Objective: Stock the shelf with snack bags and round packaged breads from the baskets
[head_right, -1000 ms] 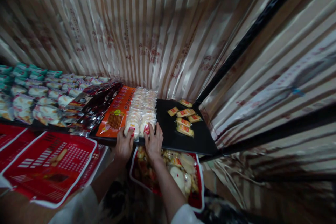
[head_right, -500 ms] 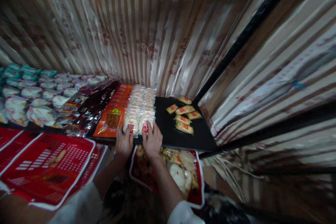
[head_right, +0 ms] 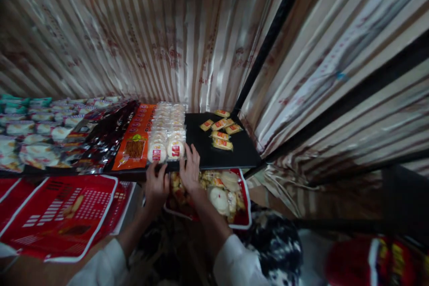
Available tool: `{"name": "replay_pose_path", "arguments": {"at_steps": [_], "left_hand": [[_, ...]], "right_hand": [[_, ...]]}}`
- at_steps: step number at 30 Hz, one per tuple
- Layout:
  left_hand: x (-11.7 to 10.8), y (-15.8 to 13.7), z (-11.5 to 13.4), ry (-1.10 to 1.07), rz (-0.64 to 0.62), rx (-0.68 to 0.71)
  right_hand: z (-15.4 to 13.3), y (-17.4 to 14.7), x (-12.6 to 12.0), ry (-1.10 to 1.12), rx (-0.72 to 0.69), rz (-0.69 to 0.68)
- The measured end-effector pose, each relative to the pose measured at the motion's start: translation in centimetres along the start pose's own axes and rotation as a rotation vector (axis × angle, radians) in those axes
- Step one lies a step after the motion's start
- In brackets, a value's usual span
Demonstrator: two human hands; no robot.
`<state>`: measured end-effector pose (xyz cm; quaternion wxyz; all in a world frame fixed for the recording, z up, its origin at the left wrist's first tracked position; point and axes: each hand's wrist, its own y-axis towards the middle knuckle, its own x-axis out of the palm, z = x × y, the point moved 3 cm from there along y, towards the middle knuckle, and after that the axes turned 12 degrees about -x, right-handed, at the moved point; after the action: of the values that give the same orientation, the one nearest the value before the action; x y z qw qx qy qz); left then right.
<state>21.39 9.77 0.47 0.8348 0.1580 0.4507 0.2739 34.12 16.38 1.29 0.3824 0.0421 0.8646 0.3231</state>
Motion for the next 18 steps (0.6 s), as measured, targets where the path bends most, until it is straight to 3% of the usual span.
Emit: {"name": "replay_pose_path", "arguments": {"at_steps": [2,4,7,10,14,18], "left_hand": [[0.3,-1.9,0.9,-0.051,-0.085,0.054],[1.1,-3.8,1.7,-0.12,-0.248,0.081],[2.5,-6.5,3.1,-0.18,-0.538,0.028],[3.7,-8.5,4.8,-0.212,-0.722,-0.068],[4.8,-10.6,6.5,-0.253,-0.798,-0.163],[5.0,-12.1,6.9,-0.296,-0.777,-0.138]], "right_hand": [[0.3,-2.0,-1.5,0.037,-0.011,0.038],[1.2,-4.2,-3.4,0.037,0.011,0.027],[3.2,-7.3,-6.2,-0.007,0.05,-0.108],[5.4,-10.3,-8.5,-0.1,0.037,-0.27],[7.6,-14.3,-9.5,-0.192,0.006,-0.454],[8.6,-16.3,-9.4,-0.222,0.019,-0.502]]}}
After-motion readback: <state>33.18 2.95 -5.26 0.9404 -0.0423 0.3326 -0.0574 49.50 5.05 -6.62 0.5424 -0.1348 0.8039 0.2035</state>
